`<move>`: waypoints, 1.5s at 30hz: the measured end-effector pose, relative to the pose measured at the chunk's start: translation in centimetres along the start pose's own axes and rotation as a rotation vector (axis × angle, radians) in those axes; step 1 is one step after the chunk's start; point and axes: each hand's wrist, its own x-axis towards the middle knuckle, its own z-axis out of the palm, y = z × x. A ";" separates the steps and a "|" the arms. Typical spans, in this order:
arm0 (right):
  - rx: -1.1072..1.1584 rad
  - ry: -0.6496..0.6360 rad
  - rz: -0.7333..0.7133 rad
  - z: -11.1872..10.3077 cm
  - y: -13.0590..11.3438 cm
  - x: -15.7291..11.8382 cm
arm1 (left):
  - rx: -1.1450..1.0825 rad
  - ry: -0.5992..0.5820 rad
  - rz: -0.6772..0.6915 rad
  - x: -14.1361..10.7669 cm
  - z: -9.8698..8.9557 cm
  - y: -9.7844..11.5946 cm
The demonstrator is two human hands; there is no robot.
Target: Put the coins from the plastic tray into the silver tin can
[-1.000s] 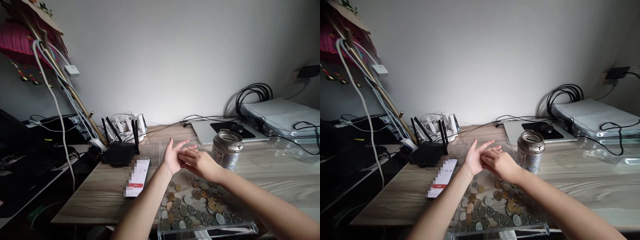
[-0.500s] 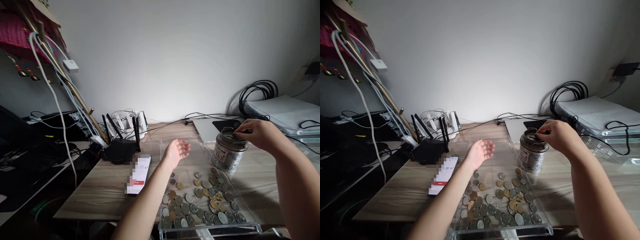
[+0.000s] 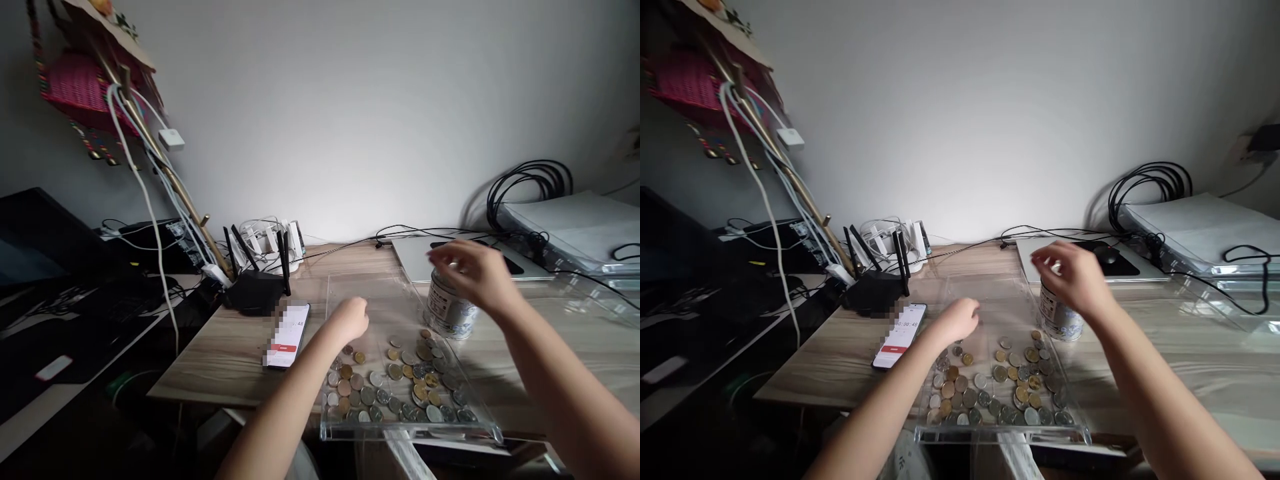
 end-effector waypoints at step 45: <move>-0.140 -0.448 -0.049 2.1 -4.8 -3.6 | 0.501 -0.239 -0.097 -2.6 -1.0 0.1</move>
